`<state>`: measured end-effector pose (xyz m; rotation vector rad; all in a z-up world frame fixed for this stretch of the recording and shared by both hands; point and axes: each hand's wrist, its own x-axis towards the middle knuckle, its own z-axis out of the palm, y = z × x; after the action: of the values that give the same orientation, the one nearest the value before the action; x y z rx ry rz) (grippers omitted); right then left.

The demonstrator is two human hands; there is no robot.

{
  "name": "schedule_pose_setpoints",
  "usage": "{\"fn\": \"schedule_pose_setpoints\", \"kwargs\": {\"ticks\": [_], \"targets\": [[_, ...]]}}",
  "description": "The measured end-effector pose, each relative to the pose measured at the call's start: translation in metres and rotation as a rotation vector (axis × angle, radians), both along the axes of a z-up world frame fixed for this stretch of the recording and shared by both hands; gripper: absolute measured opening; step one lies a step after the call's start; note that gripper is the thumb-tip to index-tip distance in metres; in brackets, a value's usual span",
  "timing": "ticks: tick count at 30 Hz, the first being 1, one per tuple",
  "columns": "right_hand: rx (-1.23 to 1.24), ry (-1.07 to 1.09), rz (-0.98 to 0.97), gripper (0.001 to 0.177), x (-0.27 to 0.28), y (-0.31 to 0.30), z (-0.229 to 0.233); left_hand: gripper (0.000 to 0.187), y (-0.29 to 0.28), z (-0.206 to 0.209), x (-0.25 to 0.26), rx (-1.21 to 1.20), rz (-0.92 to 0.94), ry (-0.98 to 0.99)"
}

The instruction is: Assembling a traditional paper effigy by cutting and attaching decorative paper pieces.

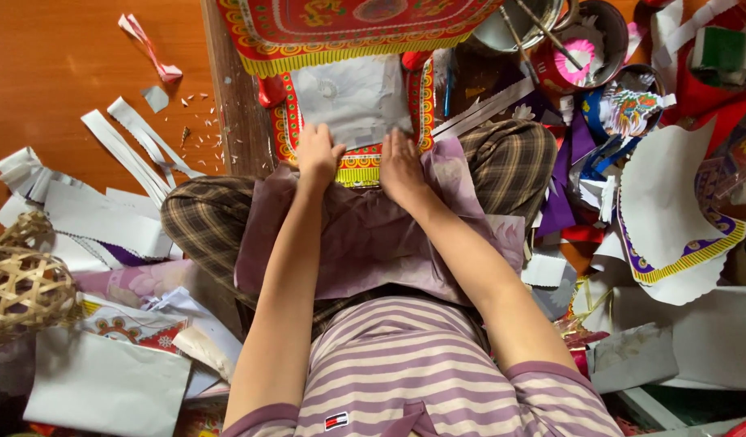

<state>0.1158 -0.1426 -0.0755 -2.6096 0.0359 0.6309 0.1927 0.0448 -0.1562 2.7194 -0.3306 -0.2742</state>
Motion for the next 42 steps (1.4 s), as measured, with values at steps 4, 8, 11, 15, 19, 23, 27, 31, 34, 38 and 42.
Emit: {"fn": "schedule_pose_setpoints", "kwargs": {"ticks": [4,8,11,15,19,23,27,31,34,38,42], "targets": [[-0.33,-0.406,0.006,0.046,0.0,-0.005,-0.054,0.043,0.03,-0.021,0.015,0.164,0.21,0.345],[-0.401,-0.722,-0.022,0.025,0.027,-0.013,-0.072,0.04,0.043,-0.027,0.023,0.249,0.326,0.464],[-0.375,-0.897,0.023,0.012,0.042,-0.014,-0.112,0.033,0.048,-0.039,0.029,0.302,0.328,0.477],[-0.494,-0.888,0.139,0.016,0.056,-0.008,-0.199,0.029,0.055,-0.037,0.031,0.292,0.277,0.505],[-0.527,-0.848,0.171,0.017,0.057,-0.001,-0.176,0.024,0.058,-0.041,0.03,0.327,0.24,0.445],[-0.421,-0.975,0.142,0.017,0.066,-0.005,-0.195,0.022,0.049,-0.003,-0.002,0.012,0.129,-0.237],[0.337,-0.875,-0.495,0.017,0.055,0.008,-0.106,0.033,0.021,0.034,-0.021,0.019,0.081,-0.003],[-0.147,-1.176,0.021,0.015,0.009,0.041,0.01,0.047,-0.025,0.122,-0.06,-0.956,0.591,0.636],[-0.119,-1.189,-0.027,0.013,-0.036,0.052,0.047,0.029,-0.021,0.133,-0.08,-1.051,0.582,0.621],[-0.054,-1.123,-0.155,0.008,-0.078,0.038,0.07,0.01,-0.023,0.124,-0.096,-1.183,0.689,0.503],[-0.198,-1.099,-0.303,0.01,-0.147,-0.059,0.127,0.011,0.0,0.073,-0.087,-1.183,0.717,0.539]]}}
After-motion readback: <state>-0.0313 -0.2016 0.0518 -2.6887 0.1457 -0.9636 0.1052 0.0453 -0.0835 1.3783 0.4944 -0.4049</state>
